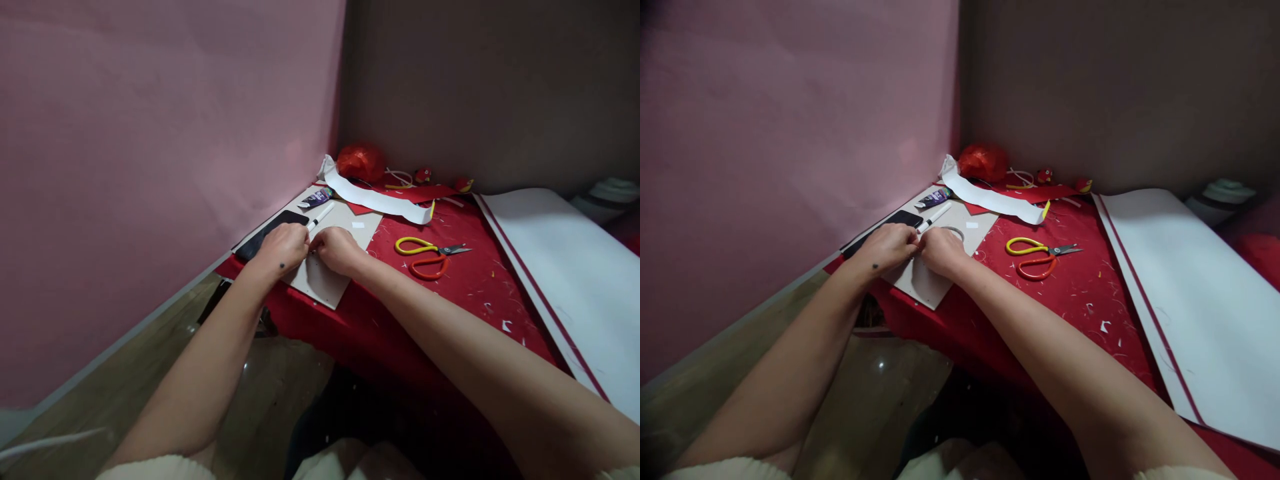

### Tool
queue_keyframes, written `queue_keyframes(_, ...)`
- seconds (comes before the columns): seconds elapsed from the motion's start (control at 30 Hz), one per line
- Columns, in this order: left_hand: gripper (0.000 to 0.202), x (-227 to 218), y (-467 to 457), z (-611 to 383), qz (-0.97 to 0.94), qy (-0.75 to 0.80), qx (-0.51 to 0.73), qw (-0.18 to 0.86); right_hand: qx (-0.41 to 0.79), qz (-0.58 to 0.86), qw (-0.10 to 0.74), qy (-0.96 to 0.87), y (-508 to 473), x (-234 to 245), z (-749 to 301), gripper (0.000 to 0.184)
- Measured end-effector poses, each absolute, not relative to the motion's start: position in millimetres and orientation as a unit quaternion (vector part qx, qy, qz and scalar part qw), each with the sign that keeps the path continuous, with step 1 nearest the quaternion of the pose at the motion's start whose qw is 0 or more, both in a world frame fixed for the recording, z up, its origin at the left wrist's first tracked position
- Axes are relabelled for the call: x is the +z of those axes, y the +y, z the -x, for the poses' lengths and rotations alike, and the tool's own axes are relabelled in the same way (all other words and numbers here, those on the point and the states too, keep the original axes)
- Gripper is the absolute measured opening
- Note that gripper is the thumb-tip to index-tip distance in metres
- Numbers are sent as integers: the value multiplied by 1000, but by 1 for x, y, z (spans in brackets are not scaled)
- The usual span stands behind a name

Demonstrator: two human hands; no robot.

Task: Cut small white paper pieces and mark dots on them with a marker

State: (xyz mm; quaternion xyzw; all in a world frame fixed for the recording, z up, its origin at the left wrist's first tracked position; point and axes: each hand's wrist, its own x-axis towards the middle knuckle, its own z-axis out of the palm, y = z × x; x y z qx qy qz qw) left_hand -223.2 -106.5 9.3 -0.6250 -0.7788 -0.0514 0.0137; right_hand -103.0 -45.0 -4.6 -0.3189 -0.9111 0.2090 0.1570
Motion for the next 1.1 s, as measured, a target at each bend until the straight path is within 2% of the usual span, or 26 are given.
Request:
queue_keyframes(0.23,23,10,-108,224,620,-783,-55,6,228,311,187,-904,-44,-2,98,24)
queue_keyframes(0.53,23,11,-106,226,619,-781,-74,-23,239,317,177,-900,-43,-2,101,17)
queue_keyframes(0.9,18,8,-102,228,600,-793,-83,-70,242,321,189,-896,-43,-5,101,24)
queue_keyframes(1.1,18,11,-101,228,601,-794,-63,-71,254,311,227,-887,-43,-6,98,28)
